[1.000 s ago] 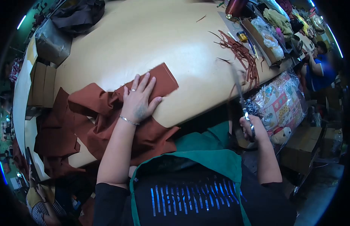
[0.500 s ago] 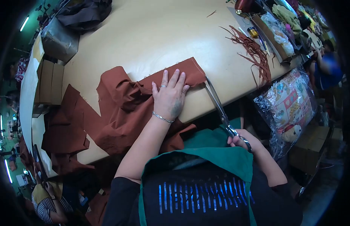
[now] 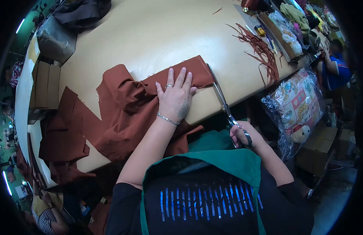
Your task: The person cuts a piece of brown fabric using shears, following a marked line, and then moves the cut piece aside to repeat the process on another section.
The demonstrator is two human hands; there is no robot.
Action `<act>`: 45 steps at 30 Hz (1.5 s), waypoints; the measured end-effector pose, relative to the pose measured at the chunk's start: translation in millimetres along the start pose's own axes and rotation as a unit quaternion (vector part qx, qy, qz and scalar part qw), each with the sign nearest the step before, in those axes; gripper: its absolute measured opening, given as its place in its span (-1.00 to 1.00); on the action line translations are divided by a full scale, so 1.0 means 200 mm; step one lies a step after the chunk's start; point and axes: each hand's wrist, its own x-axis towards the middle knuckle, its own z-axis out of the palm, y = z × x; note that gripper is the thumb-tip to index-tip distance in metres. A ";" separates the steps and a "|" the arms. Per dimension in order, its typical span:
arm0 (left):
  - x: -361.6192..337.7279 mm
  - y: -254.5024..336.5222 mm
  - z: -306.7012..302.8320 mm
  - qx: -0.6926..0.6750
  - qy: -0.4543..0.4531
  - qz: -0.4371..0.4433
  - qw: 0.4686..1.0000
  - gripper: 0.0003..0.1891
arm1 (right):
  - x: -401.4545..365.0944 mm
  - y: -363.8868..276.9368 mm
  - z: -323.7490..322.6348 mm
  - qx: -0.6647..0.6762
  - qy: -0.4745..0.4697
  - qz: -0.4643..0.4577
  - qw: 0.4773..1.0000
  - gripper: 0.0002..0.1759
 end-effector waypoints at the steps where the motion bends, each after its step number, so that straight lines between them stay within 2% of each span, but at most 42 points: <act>1: 0.00 0.00 0.00 -0.001 -0.001 0.000 1.000 -0.58 | 0.00 0.00 0.00 -0.006 0.008 0.005 1.000 -0.28; 10: 0.01 0.00 -0.01 -0.003 -0.007 -0.002 1.000 -0.58 | -0.05 -0.01 0.00 -0.093 0.049 0.016 0.994 -0.28; 16: 0.01 0.01 -0.02 -0.007 -0.021 0.003 1.000 -0.58 | 0.01 -0.08 -0.03 -0.026 0.002 -0.007 1.000 -0.25; 23: 0.00 0.01 -0.02 -0.005 -0.020 0.007 1.000 -0.58 | 0.08 -0.09 -0.05 -0.066 0.019 0.007 0.998 -0.20; 32: 0.01 0.00 -0.01 -0.012 -0.018 0.007 1.000 -0.58 | 0.05 -0.09 -0.05 -0.119 0.063 0.036 0.990 -0.27; 41: 0.00 0.00 -0.02 -0.026 -0.015 0.010 0.999 -0.57 | 0.17 -0.18 -0.07 -0.080 0.022 0.019 0.996 -0.22; 45: 0.00 0.00 -0.02 -0.028 -0.009 0.009 1.000 -0.57 | 0.16 -0.21 -0.05 -0.100 0.034 0.014 0.994 -0.22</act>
